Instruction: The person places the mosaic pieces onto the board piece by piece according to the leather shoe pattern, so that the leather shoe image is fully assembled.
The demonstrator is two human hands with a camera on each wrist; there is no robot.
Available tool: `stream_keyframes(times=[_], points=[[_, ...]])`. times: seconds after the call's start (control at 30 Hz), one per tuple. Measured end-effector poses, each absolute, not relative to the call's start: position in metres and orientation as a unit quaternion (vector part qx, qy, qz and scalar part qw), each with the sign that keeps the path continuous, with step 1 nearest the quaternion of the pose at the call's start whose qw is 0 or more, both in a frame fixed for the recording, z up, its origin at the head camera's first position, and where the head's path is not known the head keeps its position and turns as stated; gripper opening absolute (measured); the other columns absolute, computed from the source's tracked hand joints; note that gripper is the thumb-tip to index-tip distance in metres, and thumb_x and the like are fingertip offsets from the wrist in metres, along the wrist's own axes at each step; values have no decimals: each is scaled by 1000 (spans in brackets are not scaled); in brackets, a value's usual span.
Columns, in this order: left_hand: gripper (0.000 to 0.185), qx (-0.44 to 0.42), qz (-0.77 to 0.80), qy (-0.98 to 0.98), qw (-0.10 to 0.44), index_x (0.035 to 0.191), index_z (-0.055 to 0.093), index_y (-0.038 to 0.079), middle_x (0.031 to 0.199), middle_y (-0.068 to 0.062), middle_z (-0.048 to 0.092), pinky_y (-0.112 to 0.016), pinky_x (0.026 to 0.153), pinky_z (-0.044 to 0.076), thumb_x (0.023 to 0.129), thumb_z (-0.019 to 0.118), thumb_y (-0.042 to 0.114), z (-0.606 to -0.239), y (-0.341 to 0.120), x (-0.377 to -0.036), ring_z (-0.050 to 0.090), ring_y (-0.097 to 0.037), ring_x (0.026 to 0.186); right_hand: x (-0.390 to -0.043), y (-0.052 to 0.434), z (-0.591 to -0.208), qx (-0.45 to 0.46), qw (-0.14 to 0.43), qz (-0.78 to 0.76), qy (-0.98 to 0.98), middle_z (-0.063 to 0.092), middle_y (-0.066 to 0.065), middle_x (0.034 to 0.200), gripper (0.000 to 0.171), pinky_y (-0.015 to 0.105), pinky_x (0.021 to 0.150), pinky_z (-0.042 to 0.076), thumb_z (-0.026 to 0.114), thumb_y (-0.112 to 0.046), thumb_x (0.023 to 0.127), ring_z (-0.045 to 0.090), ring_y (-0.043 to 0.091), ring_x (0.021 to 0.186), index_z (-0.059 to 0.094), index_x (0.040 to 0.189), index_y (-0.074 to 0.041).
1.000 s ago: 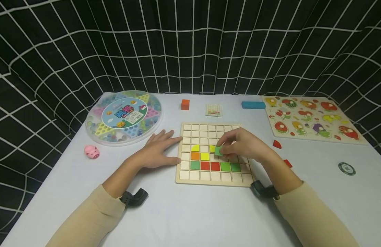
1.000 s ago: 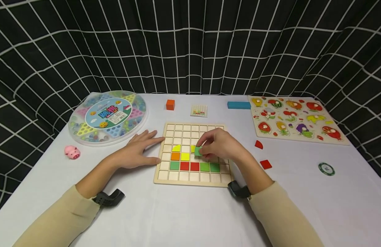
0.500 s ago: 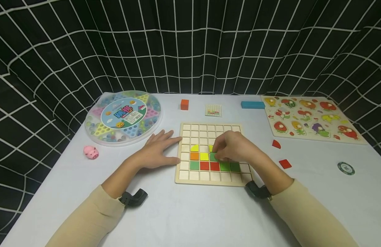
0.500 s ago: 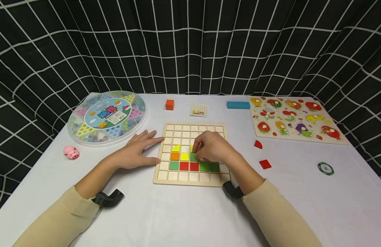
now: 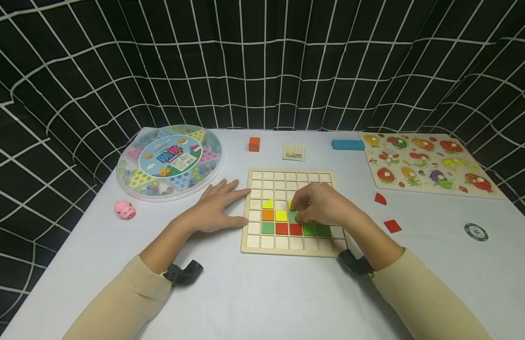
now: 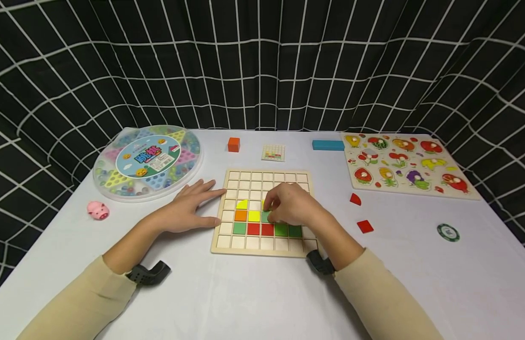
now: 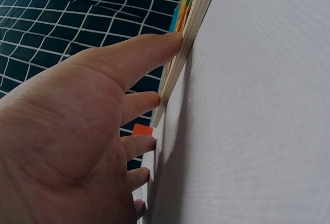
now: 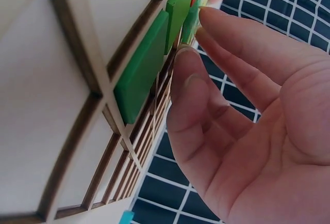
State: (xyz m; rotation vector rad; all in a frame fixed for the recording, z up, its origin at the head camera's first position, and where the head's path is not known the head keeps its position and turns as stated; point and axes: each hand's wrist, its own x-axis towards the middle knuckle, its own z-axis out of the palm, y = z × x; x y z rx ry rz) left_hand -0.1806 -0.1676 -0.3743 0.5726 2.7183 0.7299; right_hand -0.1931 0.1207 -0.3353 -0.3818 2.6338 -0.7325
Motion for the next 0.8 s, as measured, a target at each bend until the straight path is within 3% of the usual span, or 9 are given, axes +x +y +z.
stream_keyframes(times=[0.23,0.8], points=[[80,197,254,937,135,159,42,27,173,-11,21,-60,129,-3,89,72,52,-375,-167,-181,4,-38,162,-194,128,-336,-147,199,-272,930,67,4,90,13,28,69,51,82,-11,86,54,25,101,81,96,-19],[80,197,254,937,137,160,42,26,173,-12,20,-60,129,-3,90,72,51,-374,-166,-180,3,-39,162,-192,192,-318,-152,205,-309,916,73,3,116,23,37,87,48,78,-22,91,60,25,107,79,114,-19]])
